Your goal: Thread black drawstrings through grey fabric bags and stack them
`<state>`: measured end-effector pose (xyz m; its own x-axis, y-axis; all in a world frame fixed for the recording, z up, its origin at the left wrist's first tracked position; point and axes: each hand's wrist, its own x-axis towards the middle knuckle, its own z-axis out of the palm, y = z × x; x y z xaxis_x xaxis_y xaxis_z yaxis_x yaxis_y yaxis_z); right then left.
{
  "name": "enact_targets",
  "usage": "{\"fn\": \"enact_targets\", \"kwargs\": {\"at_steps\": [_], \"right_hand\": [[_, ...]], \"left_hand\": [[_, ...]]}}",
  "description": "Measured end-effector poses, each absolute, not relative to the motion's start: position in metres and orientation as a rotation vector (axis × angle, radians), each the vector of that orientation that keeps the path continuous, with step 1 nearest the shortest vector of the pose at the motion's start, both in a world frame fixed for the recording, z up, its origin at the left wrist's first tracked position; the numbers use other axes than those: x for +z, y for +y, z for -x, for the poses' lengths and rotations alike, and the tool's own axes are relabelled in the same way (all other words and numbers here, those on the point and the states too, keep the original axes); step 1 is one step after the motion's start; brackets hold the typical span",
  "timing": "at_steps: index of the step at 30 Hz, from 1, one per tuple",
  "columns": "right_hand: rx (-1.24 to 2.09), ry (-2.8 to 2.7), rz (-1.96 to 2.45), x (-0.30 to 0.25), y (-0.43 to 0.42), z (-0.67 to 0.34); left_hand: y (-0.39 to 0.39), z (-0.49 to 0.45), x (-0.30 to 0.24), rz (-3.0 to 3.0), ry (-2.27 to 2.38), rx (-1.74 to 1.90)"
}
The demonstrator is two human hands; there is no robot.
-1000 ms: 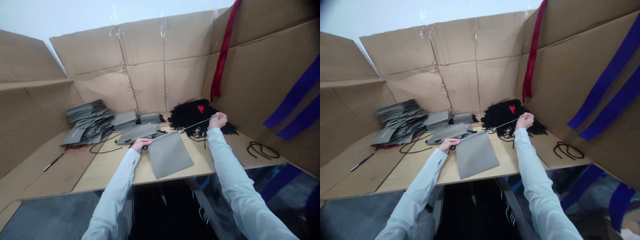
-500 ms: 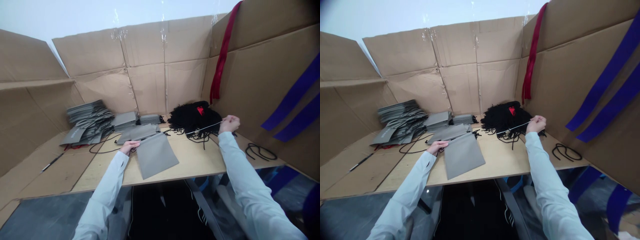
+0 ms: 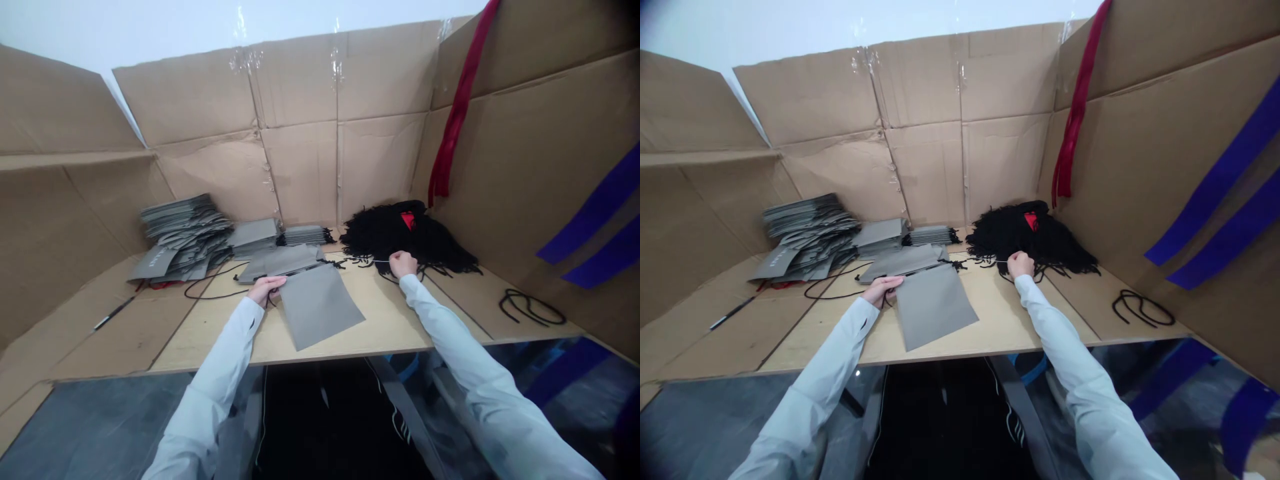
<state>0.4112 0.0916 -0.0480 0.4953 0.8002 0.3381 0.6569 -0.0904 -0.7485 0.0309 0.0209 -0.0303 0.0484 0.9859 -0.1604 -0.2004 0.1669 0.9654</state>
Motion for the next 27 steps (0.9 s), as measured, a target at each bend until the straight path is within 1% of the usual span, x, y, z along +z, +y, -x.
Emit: {"fn": "enact_targets", "kwargs": {"at_steps": [1, 3, 4, 5, 6, 8, 11, 13, 16, 19, 23, 27], "right_hand": [[0.066, -1.295, 1.852, -0.045, 0.088, -0.405], [-0.11, -1.434, 1.788, -0.04, 0.082, -0.389], [-0.125, -1.533, 1.691, -0.038, 0.08, -0.378], [-0.069, -1.637, 1.584, -0.037, 0.079, -0.366], [0.066, -1.74, 1.479, -0.037, 0.078, -0.354], [0.454, -1.901, 1.294, -0.04, 0.077, -0.332], [0.936, -1.902, 1.212, -0.046, 0.077, -0.311], [1.127, -1.752, 1.218, -0.047, 0.076, -0.307], [1.279, -1.543, 1.138, -0.046, 0.074, -0.311], [1.292, -1.416, 1.068, -0.045, 0.076, -0.318], [1.244, -1.268, 1.125, -0.049, 0.085, -0.326], [1.13, -1.347, 1.216, -0.054, 0.09, -0.336]], "left_hand": [[0.02, -0.033, -0.03, -0.938, 1.094, 1.15], [0.017, -0.035, -0.028, -0.918, 1.056, 1.121], [0.015, -0.036, -0.027, -0.91, 1.04, 1.101], [0.014, -0.037, -0.027, -0.903, 1.028, 1.086], [0.014, -0.037, -0.027, -0.896, 1.02, 1.075], [0.014, -0.035, -0.028, -0.889, 1.004, 1.071], [0.016, -0.029, -0.032, -0.89, 0.961, 1.083], [0.018, -0.026, -0.035, -0.887, 0.951, 1.083], [0.018, -0.024, -0.034, -0.88, 0.951, 1.064], [0.015, -0.023, -0.03, -0.887, 0.95, 1.018], [0.011, -0.019, -0.026, -0.928, 1.086, 0.88], [0.012, -0.015, -0.029, -1.015, 1.172, 0.875]]}}
